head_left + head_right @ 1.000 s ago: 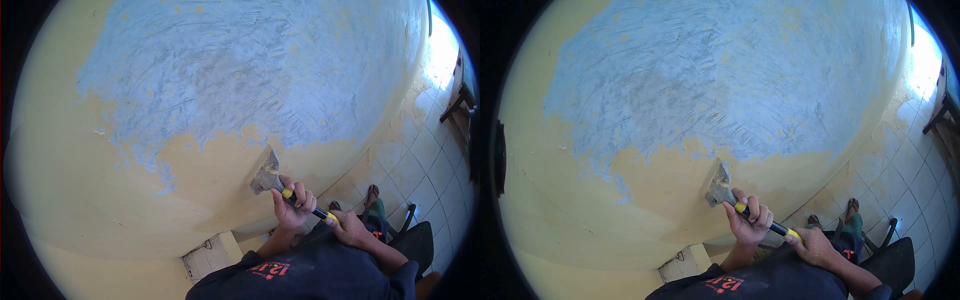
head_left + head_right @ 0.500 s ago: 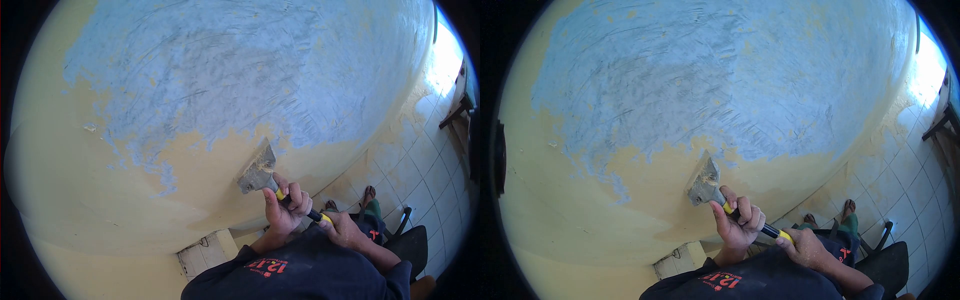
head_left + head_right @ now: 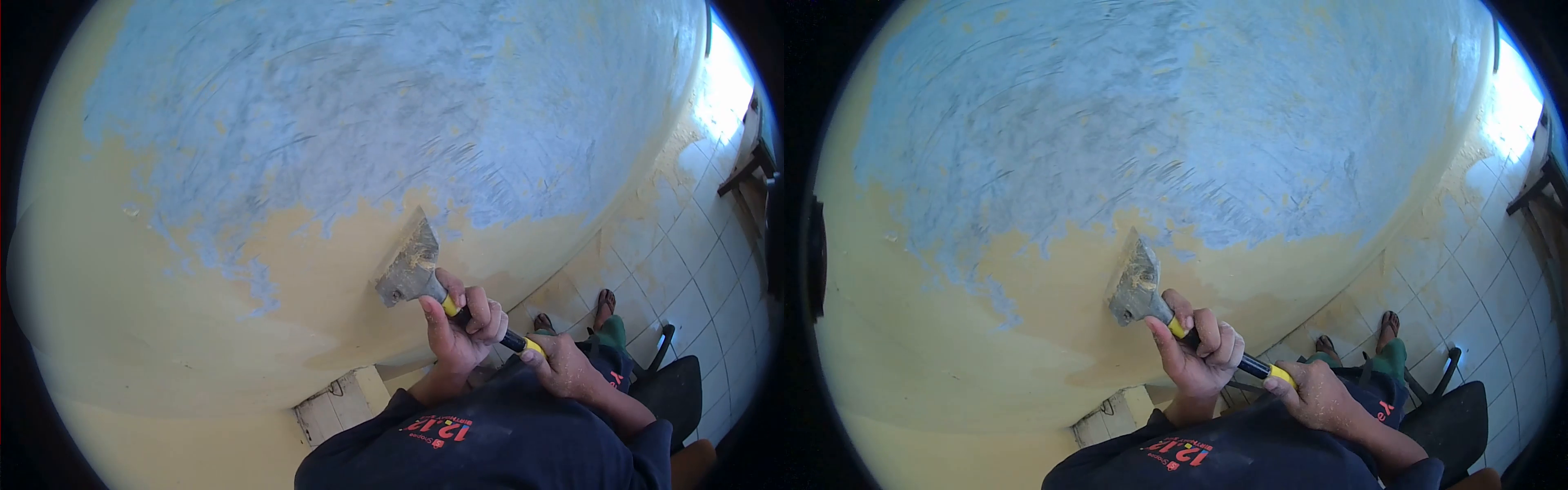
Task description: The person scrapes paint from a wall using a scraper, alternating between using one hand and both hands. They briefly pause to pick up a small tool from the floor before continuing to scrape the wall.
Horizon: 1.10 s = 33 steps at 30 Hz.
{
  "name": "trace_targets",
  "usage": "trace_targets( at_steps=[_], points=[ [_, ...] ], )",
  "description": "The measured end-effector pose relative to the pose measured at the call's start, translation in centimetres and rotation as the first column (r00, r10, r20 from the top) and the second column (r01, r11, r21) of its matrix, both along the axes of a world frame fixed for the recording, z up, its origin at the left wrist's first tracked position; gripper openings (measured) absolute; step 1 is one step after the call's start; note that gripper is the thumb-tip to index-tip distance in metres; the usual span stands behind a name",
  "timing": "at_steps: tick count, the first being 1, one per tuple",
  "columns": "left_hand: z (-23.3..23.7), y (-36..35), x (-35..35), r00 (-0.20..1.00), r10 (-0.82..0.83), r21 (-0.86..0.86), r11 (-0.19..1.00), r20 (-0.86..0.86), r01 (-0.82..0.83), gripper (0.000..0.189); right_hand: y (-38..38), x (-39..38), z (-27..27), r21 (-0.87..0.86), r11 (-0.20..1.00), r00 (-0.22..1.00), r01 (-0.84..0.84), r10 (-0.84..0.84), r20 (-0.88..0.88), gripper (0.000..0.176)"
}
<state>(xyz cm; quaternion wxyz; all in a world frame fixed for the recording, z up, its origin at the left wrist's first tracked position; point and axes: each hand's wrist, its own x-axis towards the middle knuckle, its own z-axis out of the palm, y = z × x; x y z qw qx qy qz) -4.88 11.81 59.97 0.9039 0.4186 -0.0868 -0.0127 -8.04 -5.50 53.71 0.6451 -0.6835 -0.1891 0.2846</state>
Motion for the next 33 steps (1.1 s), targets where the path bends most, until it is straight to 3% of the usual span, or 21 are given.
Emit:
trace_targets(
  at_steps=[6,9,11,15,23,29,33],
  points=[
    [-1.2,-0.9,-0.1,0.999,-0.024,-0.048,0.999,-0.034,0.022,0.041,-0.9,-1.0,-0.9,-0.028,0.998,0.998,0.061,-0.060,0.017,0.046],
    [-0.7,-0.6,-0.1,0.998,-0.022,-0.036,0.999,-0.052,0.020,0.041,-0.8,-0.6,-0.3,-0.035,0.999,0.999,0.007,-0.009,-0.042,0.045],
    [1.2,-0.2,0.7,0.999,-0.013,0.002,1.000,0.043,0.013,0.041,-0.6,1.0,1.7,-0.074,0.996,0.998,-0.057,0.055,-0.029,0.044],
    [1.1,-0.7,0.2,0.999,-0.033,-0.001,0.999,0.027,0.034,0.041,-1.0,0.0,1.4,0.003,1.000,1.000,0.017,-0.017,0.007,0.043],
    [-0.2,-0.6,-0.1,0.999,-0.011,0.022,1.000,-0.043,0.012,0.041,-1.0,-0.1,0.3,0.005,0.998,0.994,-0.057,0.057,-0.088,0.045],
    [-1.1,-1.5,-0.5,0.997,-0.014,-0.029,1.000,-0.077,0.012,0.041,-1.9,-1.0,0.0,0.014,1.000,0.992,0.003,-0.001,-0.126,0.046],
    [0.8,-0.5,-0.2,0.999,0.022,0.014,1.000,-0.037,-0.021,0.041,-0.6,-0.2,0.7,0.031,0.999,0.997,-0.031,0.033,-0.066,0.046]
  ],
)
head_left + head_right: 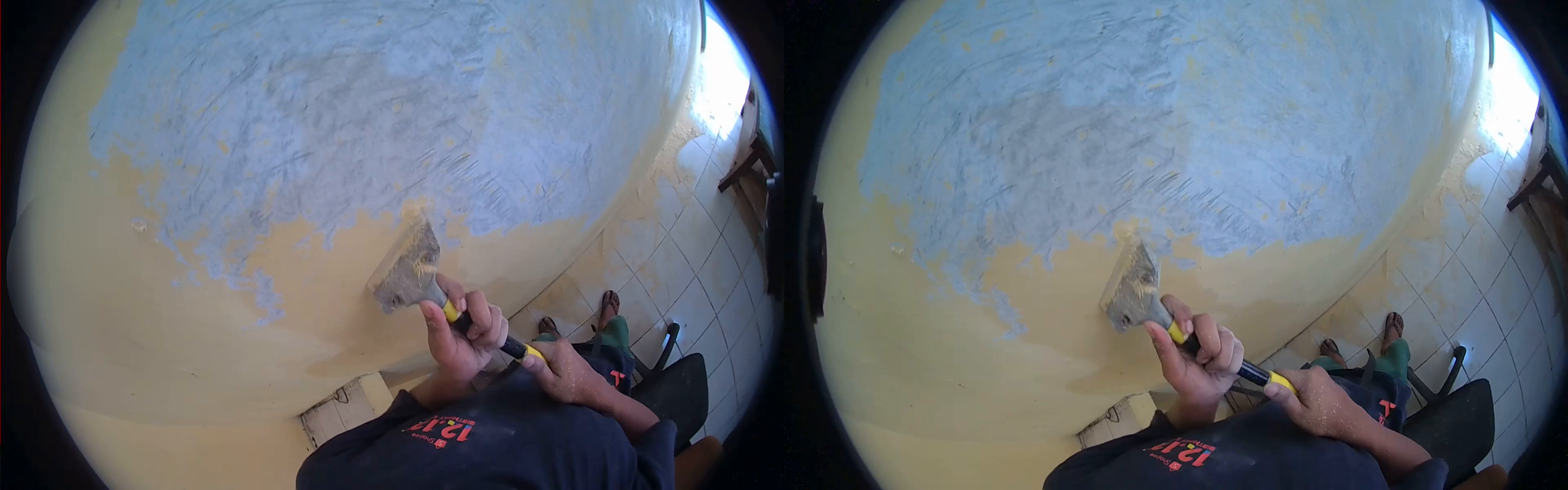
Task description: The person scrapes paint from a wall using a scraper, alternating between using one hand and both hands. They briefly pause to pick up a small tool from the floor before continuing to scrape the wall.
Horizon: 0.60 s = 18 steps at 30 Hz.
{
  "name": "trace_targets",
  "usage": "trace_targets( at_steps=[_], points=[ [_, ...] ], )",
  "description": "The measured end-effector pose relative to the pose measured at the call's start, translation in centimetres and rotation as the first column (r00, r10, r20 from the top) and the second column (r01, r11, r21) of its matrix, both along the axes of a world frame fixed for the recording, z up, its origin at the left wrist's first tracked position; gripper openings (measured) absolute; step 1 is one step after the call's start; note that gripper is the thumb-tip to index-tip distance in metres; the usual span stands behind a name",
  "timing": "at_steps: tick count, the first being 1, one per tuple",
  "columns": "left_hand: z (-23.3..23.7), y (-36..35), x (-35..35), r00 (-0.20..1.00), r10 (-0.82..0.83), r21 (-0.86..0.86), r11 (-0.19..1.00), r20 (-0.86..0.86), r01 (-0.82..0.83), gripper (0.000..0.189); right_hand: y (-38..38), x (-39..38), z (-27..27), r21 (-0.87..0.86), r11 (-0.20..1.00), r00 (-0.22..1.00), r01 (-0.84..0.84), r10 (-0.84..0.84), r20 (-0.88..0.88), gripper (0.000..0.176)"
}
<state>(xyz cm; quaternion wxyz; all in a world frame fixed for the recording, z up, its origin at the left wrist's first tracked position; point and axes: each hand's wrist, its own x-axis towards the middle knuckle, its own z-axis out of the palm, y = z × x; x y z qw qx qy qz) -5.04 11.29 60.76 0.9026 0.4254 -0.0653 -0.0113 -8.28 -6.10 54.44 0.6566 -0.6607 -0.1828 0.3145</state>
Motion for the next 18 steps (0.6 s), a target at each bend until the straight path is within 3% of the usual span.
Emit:
trace_targets(
  at_steps=[9,12,18],
  points=[
    [-1.3,-0.8,-0.4,0.997,0.002,-0.012,1.000,-0.071,-0.003,0.042,-1.1,-0.6,-0.1,-0.025,0.999,0.998,0.024,-0.026,-0.055,0.047],
    [0.0,0.1,0.3,0.999,-0.032,0.014,0.999,0.009,0.032,0.042,-0.5,0.3,0.6,-0.081,0.997,1.000,-0.018,0.016,-0.025,0.048],
    [-2.2,-0.8,-0.4,0.998,-0.029,-0.055,0.998,-0.048,0.027,0.043,-1.2,-0.7,-0.7,-0.072,0.995,0.998,0.063,-0.064,-0.016,0.050]
  ],
)
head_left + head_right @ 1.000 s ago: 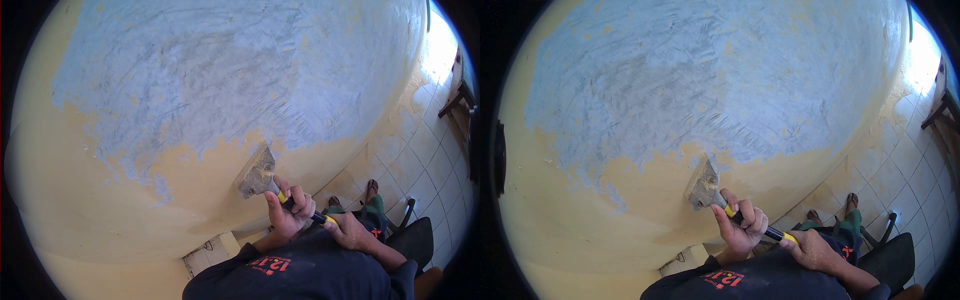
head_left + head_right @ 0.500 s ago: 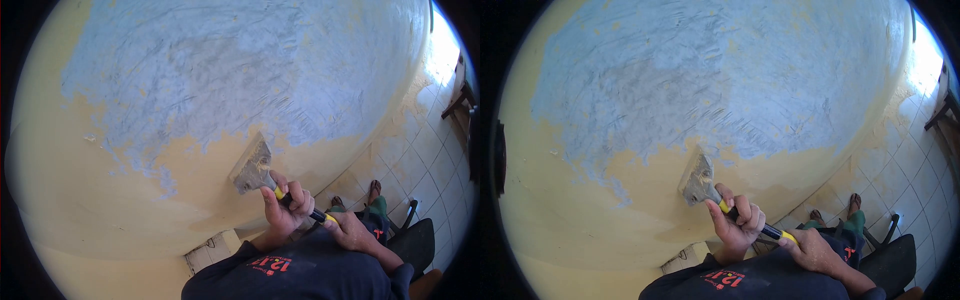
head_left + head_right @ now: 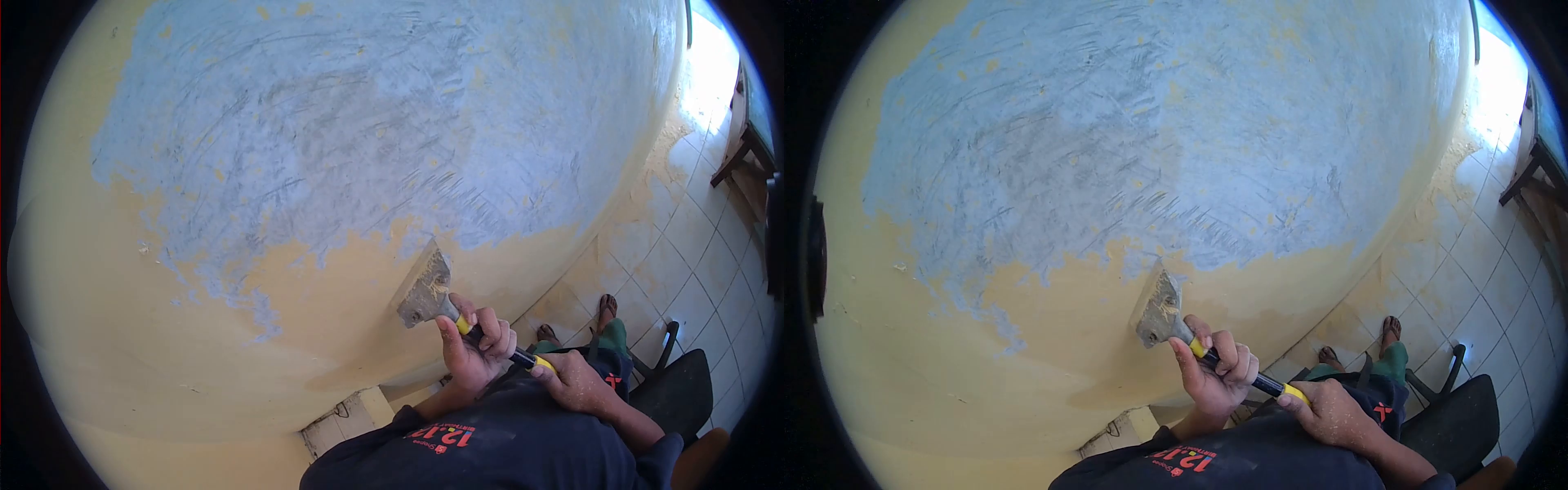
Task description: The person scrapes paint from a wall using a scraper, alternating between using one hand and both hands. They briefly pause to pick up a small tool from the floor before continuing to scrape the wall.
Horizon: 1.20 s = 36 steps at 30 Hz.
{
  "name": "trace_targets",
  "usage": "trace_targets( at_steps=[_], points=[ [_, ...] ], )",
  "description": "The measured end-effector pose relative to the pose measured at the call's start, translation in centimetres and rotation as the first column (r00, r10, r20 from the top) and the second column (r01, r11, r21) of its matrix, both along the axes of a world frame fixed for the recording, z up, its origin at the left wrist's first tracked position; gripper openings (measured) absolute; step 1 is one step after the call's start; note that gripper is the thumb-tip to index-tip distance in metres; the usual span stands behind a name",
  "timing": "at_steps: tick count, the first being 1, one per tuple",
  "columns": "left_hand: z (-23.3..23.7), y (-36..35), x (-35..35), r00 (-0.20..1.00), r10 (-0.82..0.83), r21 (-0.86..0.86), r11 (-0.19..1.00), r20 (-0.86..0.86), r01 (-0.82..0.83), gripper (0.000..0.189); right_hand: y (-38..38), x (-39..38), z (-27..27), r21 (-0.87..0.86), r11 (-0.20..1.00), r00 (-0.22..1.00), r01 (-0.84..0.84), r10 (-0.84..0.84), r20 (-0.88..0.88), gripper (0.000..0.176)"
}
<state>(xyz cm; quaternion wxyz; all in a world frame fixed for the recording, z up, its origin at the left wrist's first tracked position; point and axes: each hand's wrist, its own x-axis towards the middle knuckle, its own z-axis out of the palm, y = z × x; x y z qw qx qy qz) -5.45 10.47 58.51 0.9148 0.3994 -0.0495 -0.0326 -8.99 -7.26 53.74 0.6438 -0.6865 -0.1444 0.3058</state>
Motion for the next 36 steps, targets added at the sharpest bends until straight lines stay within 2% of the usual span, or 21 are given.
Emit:
trace_targets(
  at_steps=[3,6,8,10,12,15,18,20,26,30,33,36],
  points=[
    [0.7,1.0,0.2,1.000,-0.015,0.046,0.999,0.022,0.014,0.042,0.9,0.0,0.3,0.050,0.998,0.999,-0.037,0.037,-0.016,0.050],
    [0.9,0.9,0.2,0.999,-0.040,0.024,0.999,0.020,0.040,0.042,1.1,-0.4,0.4,0.073,0.997,1.000,0.008,-0.008,0.001,0.050],
    [0.7,0.7,-0.3,0.999,-0.036,0.007,0.999,-0.003,0.036,0.042,0.4,-0.6,0.8,-0.016,1.000,0.999,-0.014,0.013,-0.046,0.050],
    [0.9,0.6,0.3,0.999,-0.032,-0.022,0.999,-0.012,0.031,0.042,0.9,-0.1,1.4,-0.001,1.000,1.000,0.000,0.000,-0.028,0.050],
    [2.2,1.3,0.5,0.996,-0.045,-0.010,0.999,0.080,0.046,0.042,1.1,-0.1,2.0,0.026,0.999,0.999,-0.019,0.020,-0.027,0.050],
    [2.0,1.2,0.1,0.998,-0.047,0.025,0.999,0.045,0.045,0.042,1.1,-0.3,2.2,0.007,1.000,1.000,0.007,-0.007,-0.014,0.050],
    [0.6,0.5,-0.1,0.999,-0.037,-0.017,0.999,-0.003,0.037,0.042,0.7,-0.9,1.3,-0.023,0.999,0.997,0.024,-0.026,-0.071,0.051],
    [2.0,0.7,0.6,0.999,-0.030,0.000,1.000,0.020,0.030,0.043,1.0,-0.5,2.3,0.048,0.998,0.999,0.028,-0.026,-0.033,0.051],
    [2.4,0.6,0.0,0.999,-0.041,0.026,0.999,0.017,0.040,0.042,0.4,-1.2,3.1,0.025,1.000,0.989,0.003,0.001,-0.145,0.050],
    [3.6,0.9,0.8,0.999,-0.028,0.015,0.999,0.031,0.028,0.041,1.1,-0.4,3.3,0.087,0.996,0.997,0.028,-0.022,-0.073,0.051],
    [4.0,0.6,0.9,0.999,-0.015,0.062,0.998,0.038,0.013,0.042,1.1,-0.2,3.5,0.076,0.997,0.995,0.030,-0.023,-0.095,0.051],
    [3.2,-0.5,0.7,1.000,-0.013,0.010,1.000,0.014,0.013,0.043,0.5,-0.4,2.6,0.016,0.999,0.998,0.039,-0.038,-0.057,0.053]
  ],
)
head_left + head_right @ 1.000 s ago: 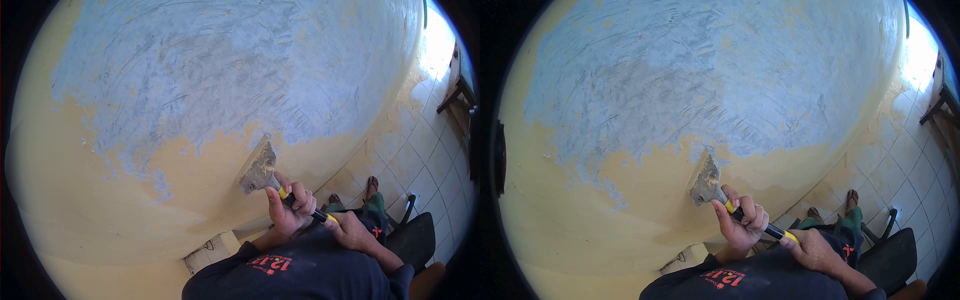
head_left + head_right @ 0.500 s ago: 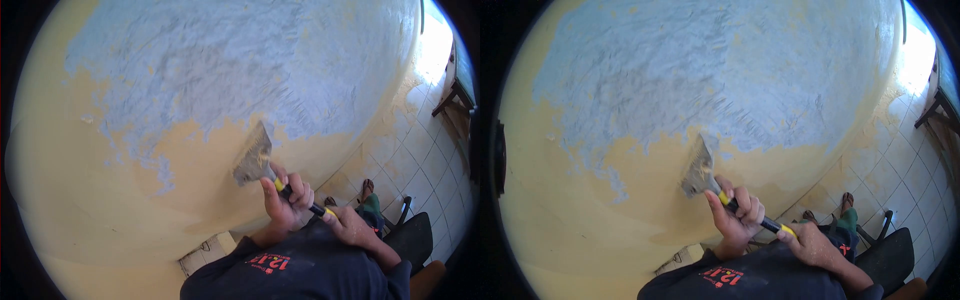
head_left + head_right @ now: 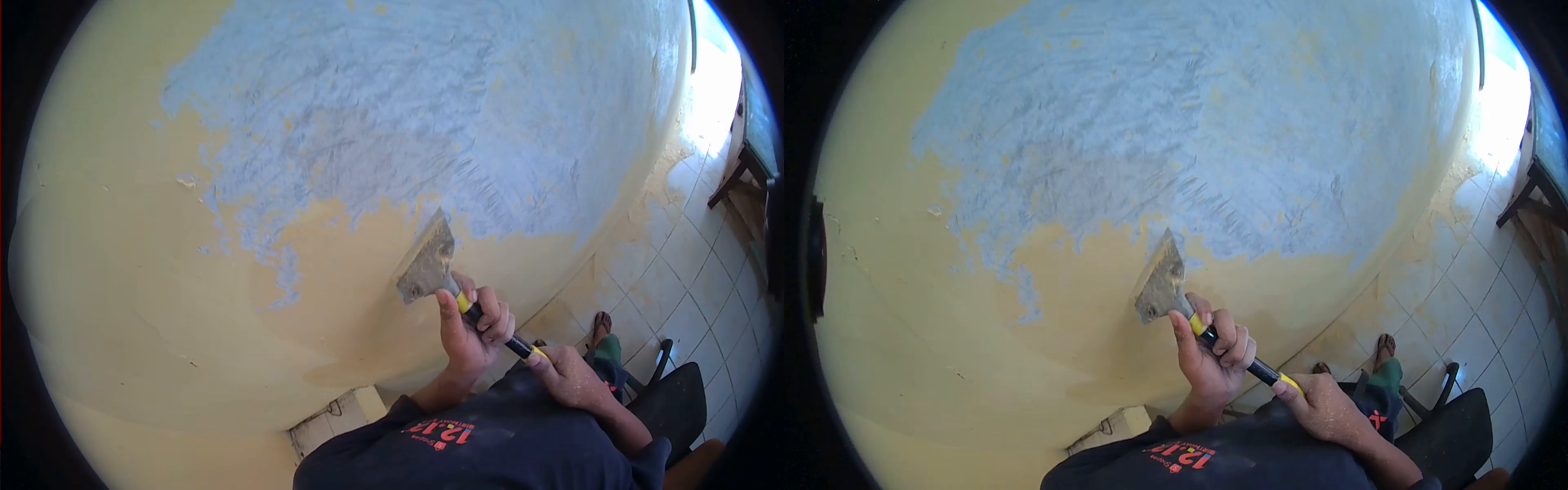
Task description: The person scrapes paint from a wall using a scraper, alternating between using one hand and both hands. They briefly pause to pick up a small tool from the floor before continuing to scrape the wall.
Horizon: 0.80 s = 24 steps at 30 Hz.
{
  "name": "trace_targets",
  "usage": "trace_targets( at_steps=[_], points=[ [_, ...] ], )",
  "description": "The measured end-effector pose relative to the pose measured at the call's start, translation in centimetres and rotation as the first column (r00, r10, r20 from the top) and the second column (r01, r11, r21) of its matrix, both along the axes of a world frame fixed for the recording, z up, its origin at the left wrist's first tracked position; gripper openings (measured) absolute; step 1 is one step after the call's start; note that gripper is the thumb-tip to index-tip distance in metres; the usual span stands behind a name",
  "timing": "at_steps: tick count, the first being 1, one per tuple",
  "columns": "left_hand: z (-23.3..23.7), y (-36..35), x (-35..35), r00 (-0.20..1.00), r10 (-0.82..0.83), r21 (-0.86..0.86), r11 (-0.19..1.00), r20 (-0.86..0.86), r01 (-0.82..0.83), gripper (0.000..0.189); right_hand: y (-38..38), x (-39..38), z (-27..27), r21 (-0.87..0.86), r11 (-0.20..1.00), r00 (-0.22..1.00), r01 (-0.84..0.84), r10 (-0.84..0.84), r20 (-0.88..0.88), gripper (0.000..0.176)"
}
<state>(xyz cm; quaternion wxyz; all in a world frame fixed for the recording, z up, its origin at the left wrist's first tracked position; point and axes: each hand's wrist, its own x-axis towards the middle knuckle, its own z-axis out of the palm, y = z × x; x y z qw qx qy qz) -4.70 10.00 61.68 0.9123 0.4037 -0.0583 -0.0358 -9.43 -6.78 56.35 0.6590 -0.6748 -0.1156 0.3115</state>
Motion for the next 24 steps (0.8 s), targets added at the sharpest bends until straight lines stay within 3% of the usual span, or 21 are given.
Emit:
trace_targets(
  at_steps=[2,6,9,15,17,19,24],
  points=[
    [0.0,0.6,0.4,1.000,0.002,0.001,1.000,0.026,-0.002,0.043,0.5,0.1,-0.1,0.018,1.000,0.996,0.023,-0.024,0.088,0.055],
    [0.5,0.5,0.2,0.998,0.046,0.033,0.998,0.032,-0.047,0.042,-0.1,0.7,0.8,-0.078,0.996,0.998,-0.052,0.054,0.023,0.059],
    [0.2,0.1,0.5,0.998,0.016,0.025,1.000,0.056,-0.017,0.042,-0.1,-0.3,-0.3,-0.021,1.000,0.997,0.014,-0.013,0.071,0.059],
    [2.3,0.3,0.2,0.995,0.054,0.024,0.998,0.085,-0.056,0.043,-0.1,0.9,2.0,-0.030,0.997,0.998,-0.067,0.067,0.020,0.054],
    [-0.4,0.1,-0.4,0.998,0.028,0.003,1.000,0.063,-0.028,0.044,-1.0,0.2,0.9,-0.051,0.998,0.998,-0.028,0.031,0.047,0.054],
    [-2.3,-0.5,-0.8,0.999,0.030,-0.013,0.999,-0.035,-0.030,0.044,-1.5,-0.4,-0.9,-0.045,0.999,0.999,-0.011,0.009,-0.036,0.053],
    [-3.6,-0.4,-0.4,0.999,0.019,-0.026,0.999,-0.035,-0.020,0.045,-1.4,0.0,-2.5,-0.087,0.996,1.000,-0.006,0.008,0.023,0.052]
  ],
)
